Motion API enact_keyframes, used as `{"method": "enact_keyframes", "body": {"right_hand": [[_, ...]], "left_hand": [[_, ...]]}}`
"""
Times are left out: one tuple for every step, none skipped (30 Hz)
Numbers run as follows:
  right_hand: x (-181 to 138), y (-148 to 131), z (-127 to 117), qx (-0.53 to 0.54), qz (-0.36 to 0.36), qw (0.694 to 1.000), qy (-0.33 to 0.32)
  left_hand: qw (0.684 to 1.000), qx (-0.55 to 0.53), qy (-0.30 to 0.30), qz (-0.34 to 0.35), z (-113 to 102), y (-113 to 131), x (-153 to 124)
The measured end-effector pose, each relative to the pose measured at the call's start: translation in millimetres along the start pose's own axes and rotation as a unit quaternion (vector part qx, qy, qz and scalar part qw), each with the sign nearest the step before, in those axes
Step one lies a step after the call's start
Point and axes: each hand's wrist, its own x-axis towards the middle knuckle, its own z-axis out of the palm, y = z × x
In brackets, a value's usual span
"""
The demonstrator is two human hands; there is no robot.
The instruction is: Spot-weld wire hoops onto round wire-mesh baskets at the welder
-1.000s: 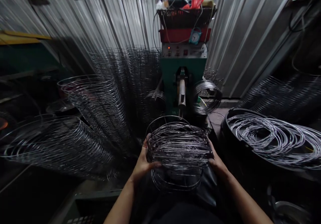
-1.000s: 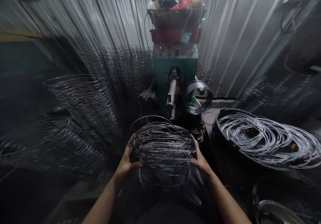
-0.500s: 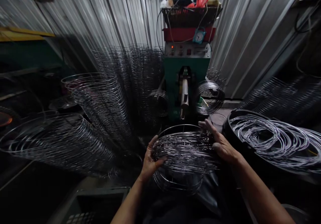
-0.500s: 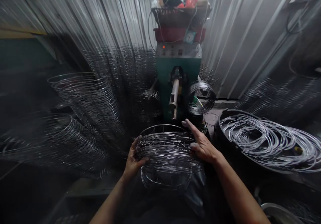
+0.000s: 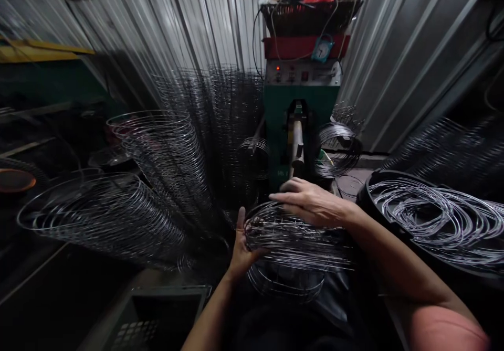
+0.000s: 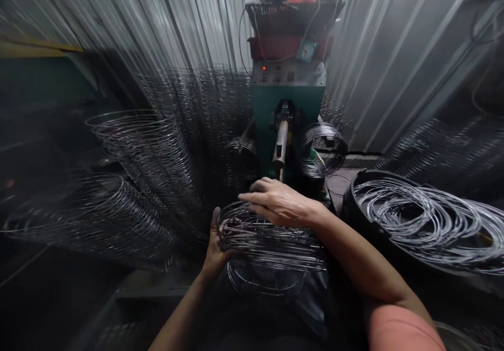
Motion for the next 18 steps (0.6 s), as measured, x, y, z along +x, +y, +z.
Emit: {"method": "enact_keyframes", "body": {"right_hand": [[5,-2,2,0.01,0.008,1.0,-0.014],[8,-4,3,0.02,0.016,0.999,-0.03],[9,-3,2,0.033,0.024,0.998,-0.05],[7,-1,0,0.048,0.034,0.996,-0.07],[2,4,-4,0.064,0.047,0.993,-0.087],[-6,11,-9,0.079,0.065,0.99,-0.1],[-18,21,-15,0.094,0.088,0.986,-0.108],[-33,31,-20,0.107,0.117,0.981,-0.109],[-50,42,-24,0.12,0.15,0.976,-0.107],[-69,52,-25,0.137,0.182,0.968,-0.101],[-88,59,-23,0.163,0.208,0.96,-0.094],[-106,64,-17,0.197,0.227,0.951,-0.079],[-124,65,-9,0.236,0.235,0.941,-0.054],[-139,64,3,0.275,0.238,0.932,-0.017],[-151,61,16,0.306,0.235,0.922,0.025],[-160,56,31,0.324,0.232,0.915,0.068],[-166,50,45,0.325,0.235,0.91,0.107],[-169,45,58,0.309,0.246,0.907,0.144]], "left_hand": [[1.0,0.012,0.007,0.0,0,-1,0],[1.0,0.021,0.017,0.0,0,-3,1],[0.999,0.026,0.028,-0.001,-1,-5,1],[0.999,0.025,0.042,0.0,-2,-8,2],[0.998,0.018,0.056,0.002,-4,-11,2],[0.998,0.009,0.066,0.003,-5,-14,2],[0.997,0.003,0.071,0.002,-7,-17,2],[0.997,0.001,0.072,-0.001,-8,-19,2],[0.998,0.003,0.07,-0.003,-10,-21,1],[0.997,0.005,0.073,-0.005,-11,-23,1],[0.997,0.006,0.08,-0.007,-11,-24,0],[0.995,0.005,0.095,-0.008,-11,-26,0],[0.994,0.0,0.112,-0.01,-10,-26,0],[0.992,-0.006,0.125,-0.015,-8,-27,1],[0.991,-0.013,0.132,-0.022,-5,-27,2],[0.991,-0.018,0.132,-0.03,-2,-26,4],[0.991,-0.02,0.131,-0.037,1,-25,6],[0.99,-0.02,0.132,-0.042,5,-24,9]]}}
